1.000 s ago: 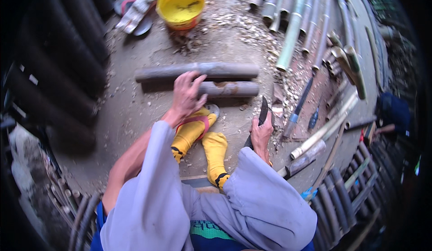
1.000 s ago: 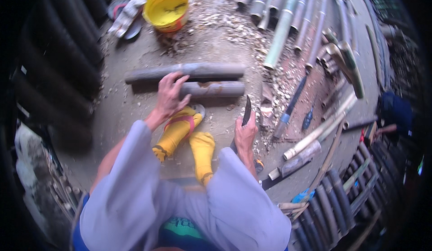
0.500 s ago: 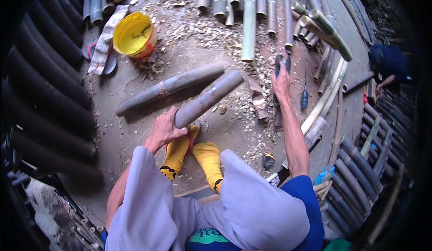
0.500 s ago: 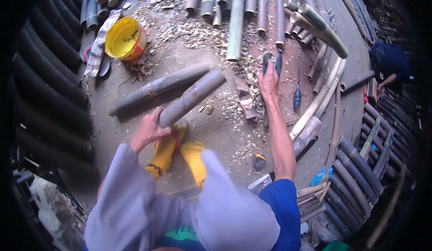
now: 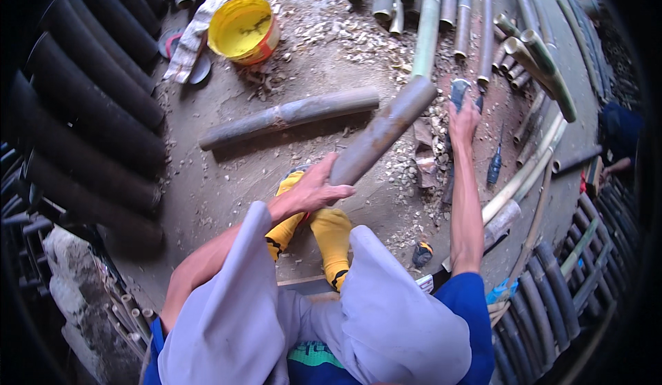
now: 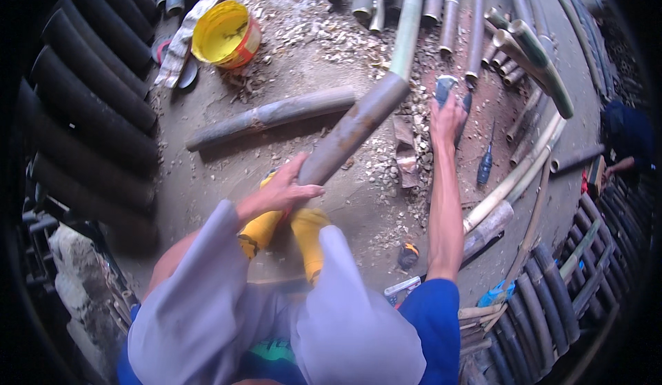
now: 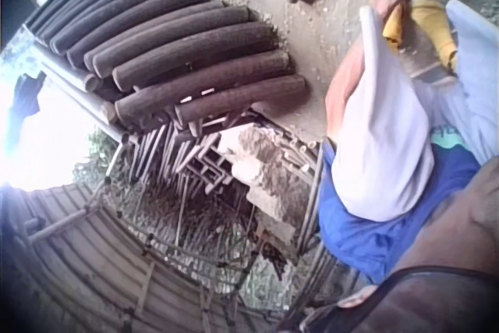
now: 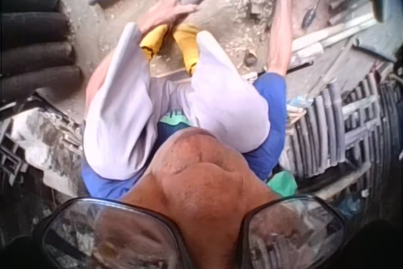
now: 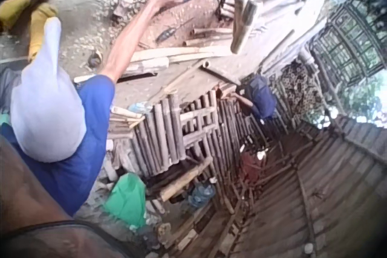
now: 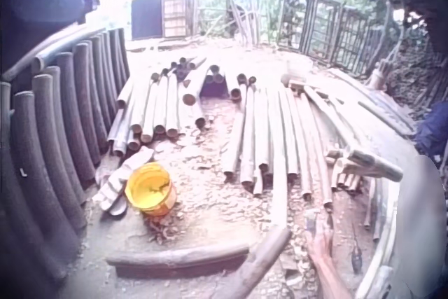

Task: The person sits on the ground and uses a hand saw to cut a piece of bamboo. They then use a knife to mark and measure the bamboo with a tape measure. Finally, they use a hammer and chisel to split the bamboo and a file to smooth the edges.

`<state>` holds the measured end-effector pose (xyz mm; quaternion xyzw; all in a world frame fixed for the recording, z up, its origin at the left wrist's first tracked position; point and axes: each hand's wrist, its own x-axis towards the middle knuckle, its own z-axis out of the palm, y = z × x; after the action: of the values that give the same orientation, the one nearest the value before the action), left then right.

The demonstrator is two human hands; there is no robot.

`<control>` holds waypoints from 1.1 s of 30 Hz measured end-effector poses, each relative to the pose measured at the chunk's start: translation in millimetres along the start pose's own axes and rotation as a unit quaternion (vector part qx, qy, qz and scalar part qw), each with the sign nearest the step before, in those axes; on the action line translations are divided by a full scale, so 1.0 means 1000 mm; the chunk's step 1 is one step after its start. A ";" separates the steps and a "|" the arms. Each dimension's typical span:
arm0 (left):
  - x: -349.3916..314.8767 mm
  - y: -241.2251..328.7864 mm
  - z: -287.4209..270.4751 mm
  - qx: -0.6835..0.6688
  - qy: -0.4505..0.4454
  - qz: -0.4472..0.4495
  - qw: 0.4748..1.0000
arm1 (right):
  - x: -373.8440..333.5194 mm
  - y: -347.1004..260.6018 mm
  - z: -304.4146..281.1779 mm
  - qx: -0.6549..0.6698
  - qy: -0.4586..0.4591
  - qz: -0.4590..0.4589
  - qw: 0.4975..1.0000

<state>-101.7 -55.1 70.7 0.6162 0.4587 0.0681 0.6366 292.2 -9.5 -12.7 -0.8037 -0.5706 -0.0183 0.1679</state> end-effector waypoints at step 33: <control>-0.009 -0.007 -0.112 0.023 0.230 0.046 0.972 | -0.168 -0.089 -0.038 0.006 -0.114 0.153 0.982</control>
<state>-184.8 18.9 89.5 0.6187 0.5654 0.2272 0.4959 157.3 -147.8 7.9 -0.8774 -0.4562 0.1023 0.1072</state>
